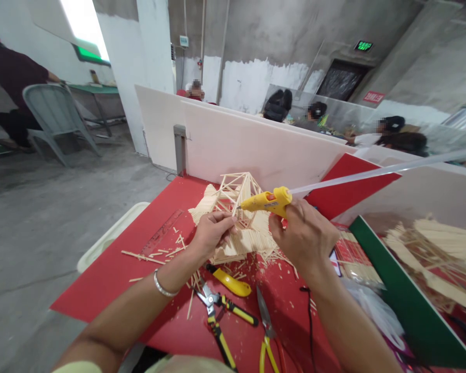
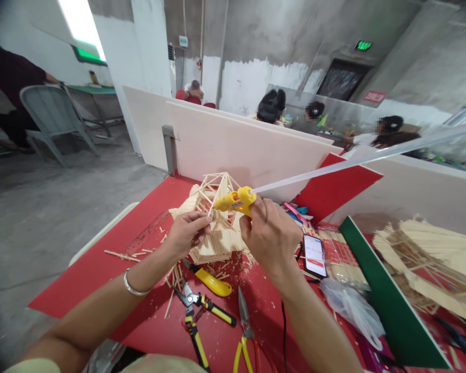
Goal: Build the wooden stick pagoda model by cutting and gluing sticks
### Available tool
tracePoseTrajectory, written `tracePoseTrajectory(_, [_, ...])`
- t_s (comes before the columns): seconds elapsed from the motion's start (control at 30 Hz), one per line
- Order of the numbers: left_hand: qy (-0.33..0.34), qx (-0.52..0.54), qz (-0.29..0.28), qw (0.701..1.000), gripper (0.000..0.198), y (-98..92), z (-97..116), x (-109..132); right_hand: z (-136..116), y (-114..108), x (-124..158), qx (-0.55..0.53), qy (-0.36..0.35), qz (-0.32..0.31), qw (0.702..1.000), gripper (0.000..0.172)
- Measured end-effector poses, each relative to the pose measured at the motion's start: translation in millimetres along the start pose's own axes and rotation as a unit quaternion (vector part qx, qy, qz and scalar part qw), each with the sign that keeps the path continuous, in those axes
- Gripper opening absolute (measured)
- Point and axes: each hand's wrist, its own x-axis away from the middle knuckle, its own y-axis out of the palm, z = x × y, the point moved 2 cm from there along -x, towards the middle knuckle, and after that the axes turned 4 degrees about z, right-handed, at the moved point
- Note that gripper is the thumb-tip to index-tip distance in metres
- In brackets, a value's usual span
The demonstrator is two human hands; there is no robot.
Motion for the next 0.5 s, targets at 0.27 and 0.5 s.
tracePoseTrajectory(0.27, [-0.006, -0.006, 0.006, 1.000, 0.031, 2.4, 3.7, 2.4, 1.5, 0.6, -0.2, 0.000, 0.000, -0.001, 1.000, 0.022])
tracePoseTrajectory(0.5, [-0.008, -0.008, 0.004, 1.000, 0.030, 2.6, 4.4, 3.2, 1.6, 1.6, -1.2, -0.016, -0.003, 0.000, 1.000, 0.021])
